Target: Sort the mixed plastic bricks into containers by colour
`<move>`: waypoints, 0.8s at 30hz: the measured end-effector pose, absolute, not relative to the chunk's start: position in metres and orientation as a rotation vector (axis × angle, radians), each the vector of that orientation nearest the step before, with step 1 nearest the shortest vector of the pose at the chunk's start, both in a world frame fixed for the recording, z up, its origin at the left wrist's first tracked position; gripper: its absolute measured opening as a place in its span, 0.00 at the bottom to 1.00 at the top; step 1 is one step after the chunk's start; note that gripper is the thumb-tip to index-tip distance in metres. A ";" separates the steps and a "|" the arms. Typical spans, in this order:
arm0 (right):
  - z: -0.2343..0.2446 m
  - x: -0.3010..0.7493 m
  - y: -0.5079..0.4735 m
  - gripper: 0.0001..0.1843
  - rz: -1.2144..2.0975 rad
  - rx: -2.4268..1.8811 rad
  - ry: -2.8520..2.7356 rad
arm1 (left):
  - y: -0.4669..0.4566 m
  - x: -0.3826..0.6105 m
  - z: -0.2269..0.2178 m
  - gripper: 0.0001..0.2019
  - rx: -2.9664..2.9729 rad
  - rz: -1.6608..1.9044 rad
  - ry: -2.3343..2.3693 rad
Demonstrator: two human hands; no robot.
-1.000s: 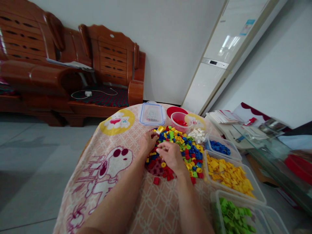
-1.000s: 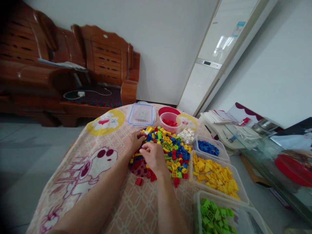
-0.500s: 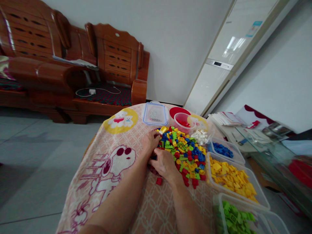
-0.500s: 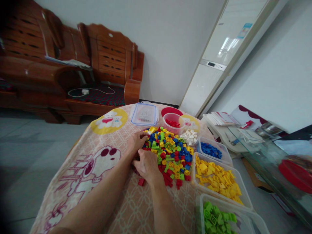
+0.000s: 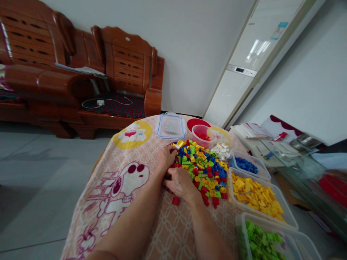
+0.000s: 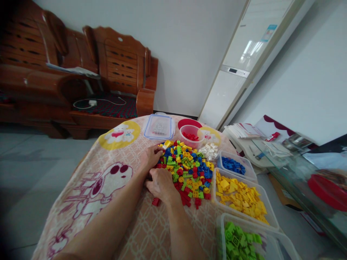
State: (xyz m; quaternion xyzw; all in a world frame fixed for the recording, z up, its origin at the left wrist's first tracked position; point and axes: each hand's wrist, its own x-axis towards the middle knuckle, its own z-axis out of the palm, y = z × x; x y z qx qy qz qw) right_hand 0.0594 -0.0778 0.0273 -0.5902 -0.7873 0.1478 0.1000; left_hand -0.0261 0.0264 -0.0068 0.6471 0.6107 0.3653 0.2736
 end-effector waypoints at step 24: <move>0.030 0.065 -0.077 0.10 0.299 -1.911 -2.185 | 0.027 -0.025 -0.006 0.12 1.704 1.016 1.610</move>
